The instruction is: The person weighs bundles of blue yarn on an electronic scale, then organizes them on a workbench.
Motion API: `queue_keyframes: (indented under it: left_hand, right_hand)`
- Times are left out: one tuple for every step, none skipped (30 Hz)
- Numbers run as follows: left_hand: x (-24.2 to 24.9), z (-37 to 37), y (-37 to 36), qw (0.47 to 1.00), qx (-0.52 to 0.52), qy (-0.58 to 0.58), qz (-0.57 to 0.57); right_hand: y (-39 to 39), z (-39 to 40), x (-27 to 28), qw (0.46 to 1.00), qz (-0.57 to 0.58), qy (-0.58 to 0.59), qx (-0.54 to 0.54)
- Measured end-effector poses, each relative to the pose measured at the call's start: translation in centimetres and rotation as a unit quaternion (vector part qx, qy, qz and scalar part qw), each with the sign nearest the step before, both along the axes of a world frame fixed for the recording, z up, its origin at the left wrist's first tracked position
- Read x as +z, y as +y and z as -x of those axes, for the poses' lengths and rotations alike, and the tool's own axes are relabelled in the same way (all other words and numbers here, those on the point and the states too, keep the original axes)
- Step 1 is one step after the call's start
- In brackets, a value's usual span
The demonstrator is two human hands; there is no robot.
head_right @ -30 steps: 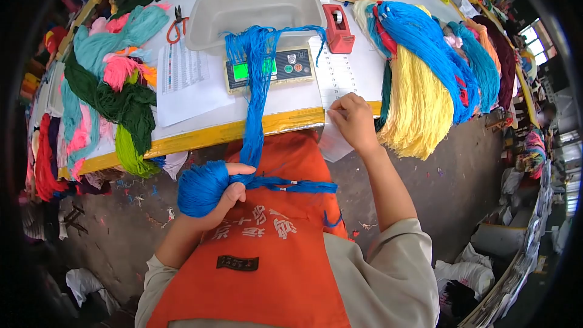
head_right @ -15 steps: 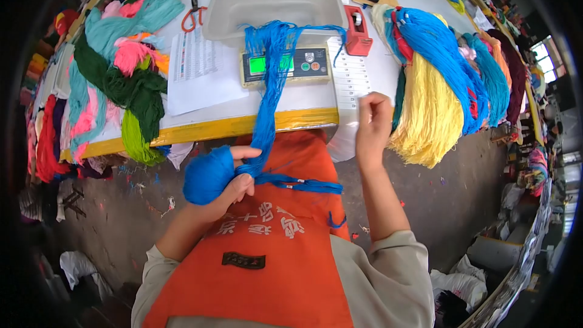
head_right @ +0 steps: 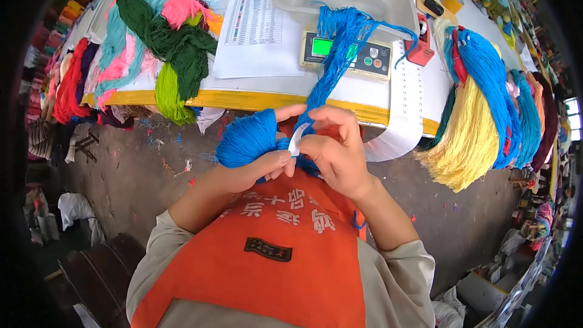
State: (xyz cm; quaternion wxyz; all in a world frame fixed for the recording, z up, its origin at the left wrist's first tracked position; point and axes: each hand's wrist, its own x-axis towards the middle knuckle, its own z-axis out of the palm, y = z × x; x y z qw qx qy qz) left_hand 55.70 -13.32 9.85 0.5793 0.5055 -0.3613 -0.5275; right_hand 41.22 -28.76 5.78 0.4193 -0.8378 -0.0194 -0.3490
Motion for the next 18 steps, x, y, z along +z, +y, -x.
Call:
queue_keyframes:
  left_hand:
    - [-0.2,0.0,-0.1,0.999,0.01,-0.033,0.005]
    - [-0.3,-0.1,-0.3,0.998,0.02,-0.065,0.011]
    - [0.0,-0.2,-0.2,0.998,0.019,-0.065,0.012]
    - [0.4,-0.2,-0.2,0.995,0.025,-0.095,0.005]
    - [0.6,-0.1,-0.2,0.992,0.028,-0.123,-0.003]
    - [0.5,0.2,-0.3,0.993,0.022,-0.119,-0.003]
    - [0.4,0.2,-0.5,0.987,0.037,-0.157,0.012]
    - [0.3,0.4,-0.5,0.979,0.053,-0.193,0.026]
    - [0.2,0.6,-0.5,0.98,0.05,-0.192,0.027]
    - [0.1,0.8,-0.5,0.949,0.08,-0.303,0.024]
    - [-0.1,0.9,-0.4,0.906,0.11,-0.409,0.02]
    - [-1.3,0.9,-0.5,0.906,0.111,-0.409,0.02]
    - [-2.4,0.9,-1.0,0.88,0.147,-0.441,0.098]
    - [-3.0,1.0,-0.7,0.853,0.168,-0.478,0.121]
    - [-3.3,1.0,-0.5,0.824,0.191,-0.515,0.142]
    - [-2.5,0.9,-0.4,0.825,0.19,-0.514,0.14]
    - [-2.0,0.7,-0.4,0.83,0.164,-0.522,0.106]
    - [-1.8,0.5,-0.6,0.834,0.138,-0.528,0.073]
  right_hand:
    - [-0.1,-0.2,0.0,1.0,0.0,-0.005,-0.005]
    - [-0.2,-0.4,0.0,1.0,-0.001,-0.016,-0.024]
    - [0.2,-0.7,-0.4,0.992,-0.12,-0.025,0.005]
    - [0.4,-0.9,-0.9,0.97,-0.238,-0.032,0.035]
    - [0.3,-0.6,-0.6,0.956,-0.278,0.015,0.091]
    - [0.4,-0.3,0.0,0.936,-0.32,0.069,0.128]
    - [0.4,-0.2,0.8,0.91,-0.359,0.12,0.168]
    - [1.2,-0.3,2.1,0.924,-0.333,0.17,0.085]
    - [1.2,-0.4,2.2,0.924,-0.333,0.169,0.082]
    - [1.0,-0.6,2.3,0.908,-0.367,0.183,0.089]
    - [1.0,-0.7,2.4,0.889,-0.401,0.198,0.098]
    - [1.1,-0.7,2.9,0.887,-0.408,0.199,0.086]
    - [1.1,-0.7,3.2,0.886,-0.408,0.2,0.087]
    - [1.0,-0.7,3.3,0.888,-0.402,0.207,0.078]
    - [0.9,-0.7,3.5,0.89,-0.396,0.214,0.068]
    - [1.2,-0.9,3.9,0.893,-0.4,0.204,0.039]
    - [1.2,-0.9,3.6,0.892,-0.402,0.205,0.038]
    - [1.1,-0.9,3.3,0.901,-0.387,0.193,0.031]
